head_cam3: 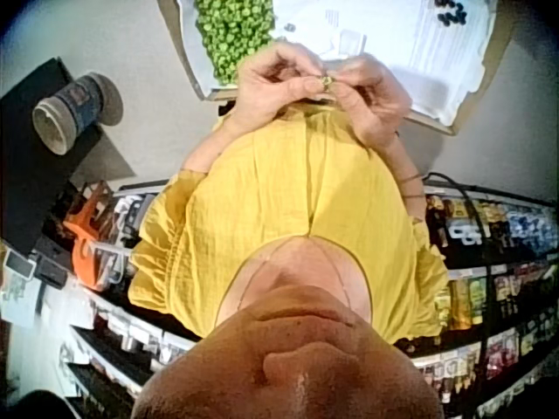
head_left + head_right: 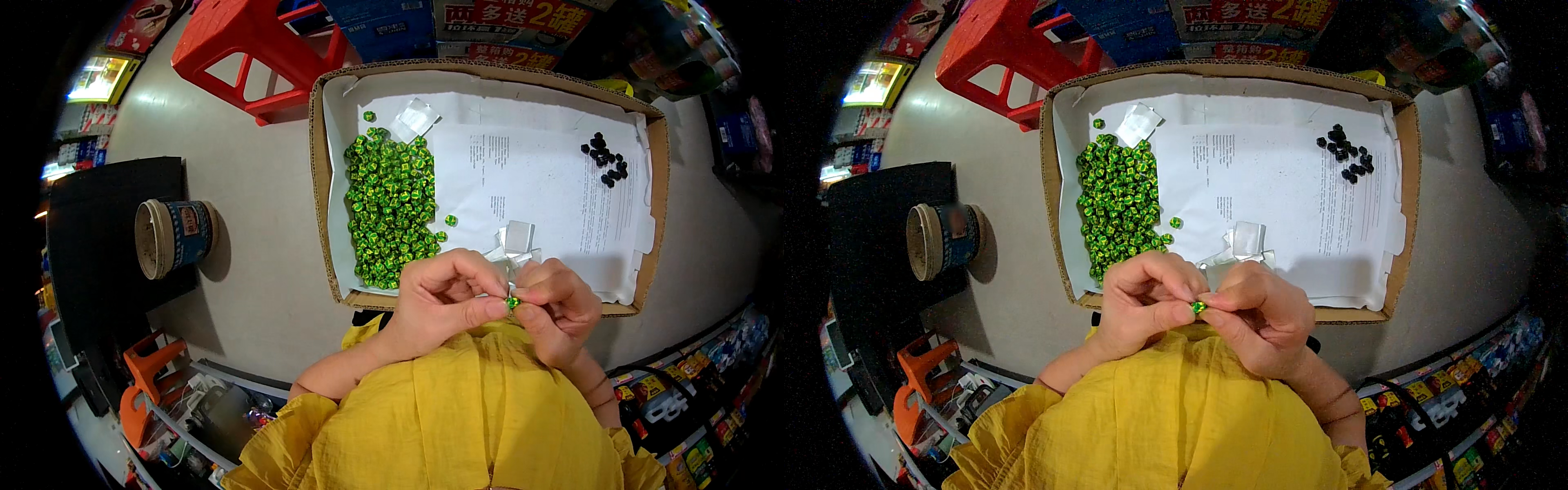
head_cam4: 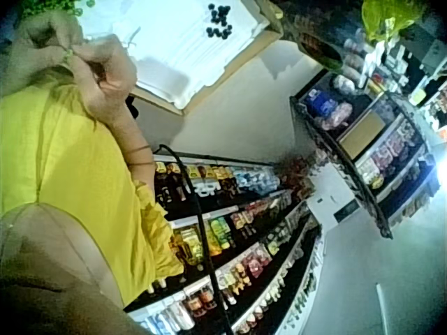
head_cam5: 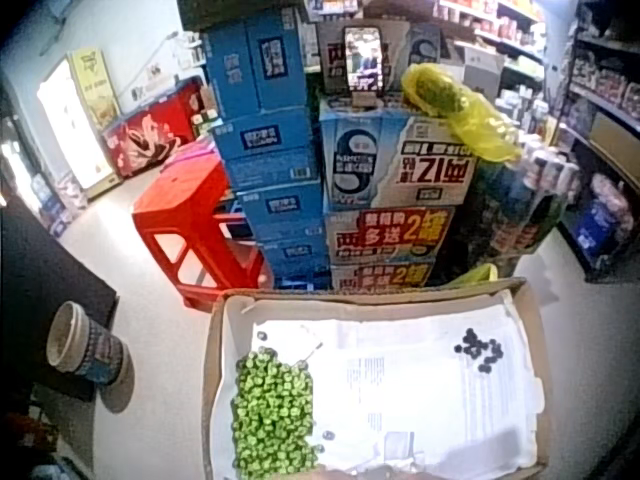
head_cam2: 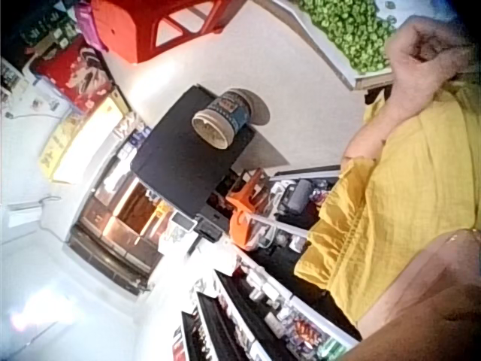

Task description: The person assembles small green and black items by hand inside a cardboard box. They pick up a small green piece, place a black bead onto it, wrap the combined item in a small square of white paper, and place the finished piece back into the box.

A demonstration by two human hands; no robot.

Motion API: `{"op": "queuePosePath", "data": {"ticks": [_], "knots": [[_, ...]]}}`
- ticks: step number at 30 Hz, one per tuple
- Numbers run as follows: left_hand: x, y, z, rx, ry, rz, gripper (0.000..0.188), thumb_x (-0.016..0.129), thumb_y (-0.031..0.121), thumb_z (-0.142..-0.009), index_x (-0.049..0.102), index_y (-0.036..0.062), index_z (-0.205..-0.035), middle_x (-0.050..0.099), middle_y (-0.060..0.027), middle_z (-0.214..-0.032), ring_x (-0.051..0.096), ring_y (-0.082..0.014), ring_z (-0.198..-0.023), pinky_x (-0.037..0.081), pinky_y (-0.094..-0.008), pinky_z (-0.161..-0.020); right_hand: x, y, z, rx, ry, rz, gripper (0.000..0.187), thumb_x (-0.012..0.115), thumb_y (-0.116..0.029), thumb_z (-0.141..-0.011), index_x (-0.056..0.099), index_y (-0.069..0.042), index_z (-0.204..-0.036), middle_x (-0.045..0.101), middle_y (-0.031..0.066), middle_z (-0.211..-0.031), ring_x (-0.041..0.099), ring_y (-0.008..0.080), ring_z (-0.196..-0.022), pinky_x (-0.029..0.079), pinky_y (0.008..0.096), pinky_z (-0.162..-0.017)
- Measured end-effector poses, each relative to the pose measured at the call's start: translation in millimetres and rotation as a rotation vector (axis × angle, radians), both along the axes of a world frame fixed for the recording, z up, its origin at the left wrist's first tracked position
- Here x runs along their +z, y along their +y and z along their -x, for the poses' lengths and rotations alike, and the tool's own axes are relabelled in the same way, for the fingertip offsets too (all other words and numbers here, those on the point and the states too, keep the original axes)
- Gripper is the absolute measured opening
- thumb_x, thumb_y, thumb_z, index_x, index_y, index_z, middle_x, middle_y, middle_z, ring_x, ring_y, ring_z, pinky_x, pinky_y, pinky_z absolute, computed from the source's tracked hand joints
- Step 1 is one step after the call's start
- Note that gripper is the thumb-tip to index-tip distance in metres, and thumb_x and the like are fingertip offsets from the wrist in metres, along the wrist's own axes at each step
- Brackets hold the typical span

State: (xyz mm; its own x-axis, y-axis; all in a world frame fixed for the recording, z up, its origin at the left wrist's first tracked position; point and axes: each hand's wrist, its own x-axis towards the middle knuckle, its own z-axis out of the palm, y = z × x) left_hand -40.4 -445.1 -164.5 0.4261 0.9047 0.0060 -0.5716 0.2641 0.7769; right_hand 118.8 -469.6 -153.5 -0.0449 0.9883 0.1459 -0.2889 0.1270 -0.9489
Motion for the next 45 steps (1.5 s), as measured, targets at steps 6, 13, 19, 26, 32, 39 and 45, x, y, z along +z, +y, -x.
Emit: {"op": "queuePosePath", "data": {"ticks": [6,13,19,26,32,39,45], "knots": [[-6,-3,3,-0.058,0.008,0.172,0.015,0.065,-0.005,-0.076,0.058,-0.0022,-0.089,0.060,-0.0060,-0.091,0.056,-0.0073,-0.075,0.046,-0.0197,-0.068,-2,17,-10,-0.015,-0.453,-0.390,0.025,0.067,0.008,-0.066,0.062,-0.006,-0.087,0.053,0.0029,-0.070,0.045,0.0166,-0.054,0.036,0.0258,-0.052],[3,4,2,-0.057,0.001,0.020,0.019,0.067,-0.008,-0.073,0.057,-0.0015,-0.087,0.060,-0.0095,-0.091,0.058,-0.0115,-0.082,0.047,-0.0235,-0.074,4,21,-15,-0.002,-0.536,-0.489,0.027,0.074,-0.003,-0.062,0.065,-0.007,-0.087,0.056,0.0031,-0.075,0.046,0.0177,-0.058,0.038,0.0298,-0.055],[11,8,7,-0.033,0.086,-0.028,0.021,0.069,-0.010,-0.070,0.057,-0.0001,-0.084,0.061,-0.0086,-0.087,0.059,-0.0122,-0.082,0.048,-0.0248,-0.075,7,23,-19,0.026,-0.532,-0.480,0.030,0.076,-0.006,-0.060,0.065,-0.006,-0.088,0.057,0.0045,-0.077,0.046,0.0182,-0.060,0.038,0.0293,-0.056],[20,10,10,-0.105,0.128,0.123,0.018,0.068,-0.008,-0.072,0.056,0.0006,-0.081,0.061,-0.0065,-0.084,0.059,-0.0101,-0.081,0.048,-0.0224,-0.073,11,22,-19,0.006,-0.678,-0.536,0.033,0.073,-0.004,-0.057,0.065,-0.005,-0.090,0.055,0.0042,-0.076,0.045,0.0167,-0.057,0.036,0.0287,-0.056],[20,9,13,-0.139,0.180,0.143,0.020,0.067,-0.007,-0.073,0.053,0.0008,-0.085,0.060,-0.0053,-0.085,0.057,-0.0099,-0.083,0.046,-0.0229,-0.075,14,21,-21,0.055,-0.720,-0.629,0.034,0.066,-0.002,-0.061,0.062,-0.002,-0.094,0.056,0.0046,-0.077,0.048,0.0163,-0.059,0.037,0.0282,-0.057],[21,9,24,-0.353,0.182,0.416,0.030,0.067,-0.006,-0.074,0.045,0.0045,-0.091,0.060,-0.0040,-0.086,0.056,-0.0078,-0.079,0.045,-0.0210,-0.072,13,11,-19,0.263,-0.818,-0.609,0.029,0.064,-0.002,-0.062,0.060,0.001,-0.090,0.057,0.0048,-0.080,0.050,0.0169,-0.061,0.040,0.0303,-0.060],[10,3,19,-0.299,0.239,0.316,0.032,0.067,-0.004,-0.074,0.045,0.0057,-0.095,0.060,-0.0034,-0.085,0.054,-0.0061,-0.078,0.045,-0.0198,-0.069,8,8,-21,0.254,-0.827,-0.588,0.027,0.066,-0.004,-0.064,0.059,0.000,-0.090,0.056,0.0057,-0.082,0.052,0.0186,-0.066,0.042,0.0329,-0.064]]}}
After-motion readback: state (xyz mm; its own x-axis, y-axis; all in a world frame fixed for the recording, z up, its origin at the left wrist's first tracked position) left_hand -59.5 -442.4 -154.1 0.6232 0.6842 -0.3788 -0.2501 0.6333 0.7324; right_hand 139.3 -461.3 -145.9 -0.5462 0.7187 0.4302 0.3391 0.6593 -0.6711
